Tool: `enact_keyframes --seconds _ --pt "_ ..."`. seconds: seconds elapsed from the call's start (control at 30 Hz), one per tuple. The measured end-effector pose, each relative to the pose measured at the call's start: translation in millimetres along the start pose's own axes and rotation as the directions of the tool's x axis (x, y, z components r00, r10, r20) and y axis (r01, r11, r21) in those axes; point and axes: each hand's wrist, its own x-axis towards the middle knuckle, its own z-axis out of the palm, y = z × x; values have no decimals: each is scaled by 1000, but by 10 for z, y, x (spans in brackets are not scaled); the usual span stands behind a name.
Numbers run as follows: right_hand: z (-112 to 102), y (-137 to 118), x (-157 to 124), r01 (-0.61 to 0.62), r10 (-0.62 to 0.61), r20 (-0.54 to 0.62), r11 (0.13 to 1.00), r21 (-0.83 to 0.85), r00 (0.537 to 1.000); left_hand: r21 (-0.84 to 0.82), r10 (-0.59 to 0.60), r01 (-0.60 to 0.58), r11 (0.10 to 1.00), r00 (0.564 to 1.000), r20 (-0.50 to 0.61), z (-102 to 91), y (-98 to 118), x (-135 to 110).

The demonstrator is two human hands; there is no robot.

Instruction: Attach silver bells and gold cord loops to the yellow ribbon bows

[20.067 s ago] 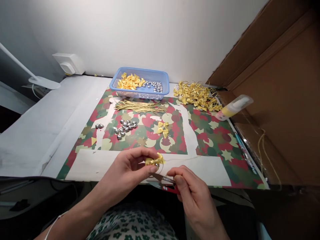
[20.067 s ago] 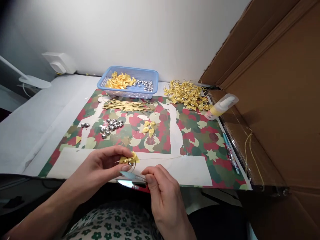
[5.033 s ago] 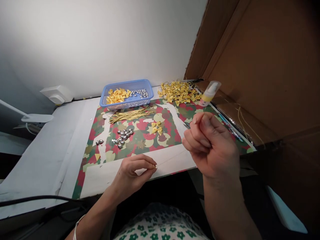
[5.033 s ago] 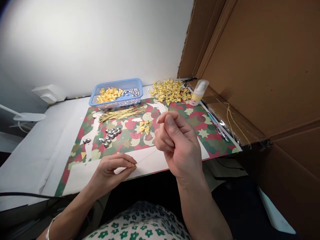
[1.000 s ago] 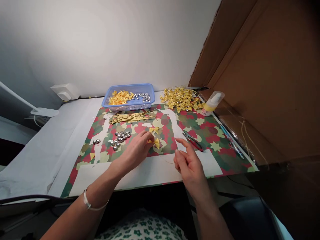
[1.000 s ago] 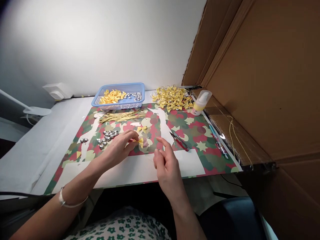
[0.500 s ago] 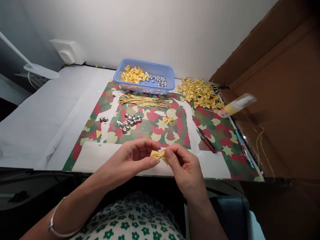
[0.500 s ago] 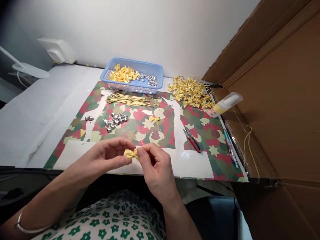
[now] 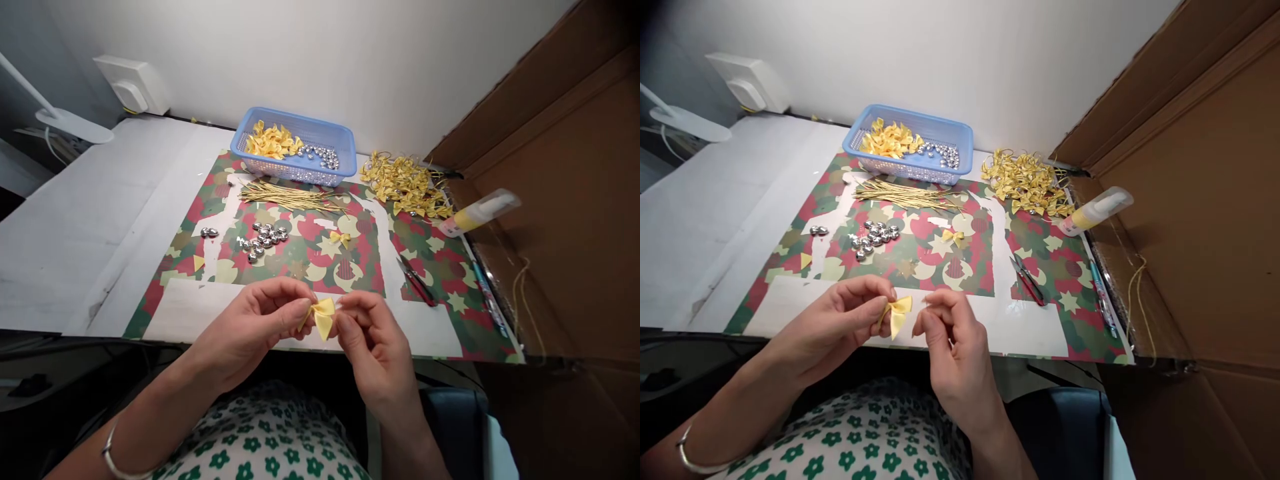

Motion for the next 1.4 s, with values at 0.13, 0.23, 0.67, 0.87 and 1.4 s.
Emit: enact_keyframes --seconds 0.13,0.23,0.67,0.87,1.4 --pt "7 -11 12 142 -147 -28 980 -139 989 -25 -21 21 999 1000 -12 31 -30 -5" --pt "7 0 35 220 -238 -79 957 -191 968 -17 -40 40 999 999 -8 41 -41 -14" --pt "13 51 2 207 -217 -44 963 -171 975 96 21 -21 995 1000 -4 85 -61 -60" --pt "8 43 -2 226 -234 -30 958 -177 972 143 33 -32 989 999 -7 84 -78 -46" --pt "-4 57 -39 240 -247 -8 947 -212 969 136 17 -15 991 1000 -11 109 -94 -62"
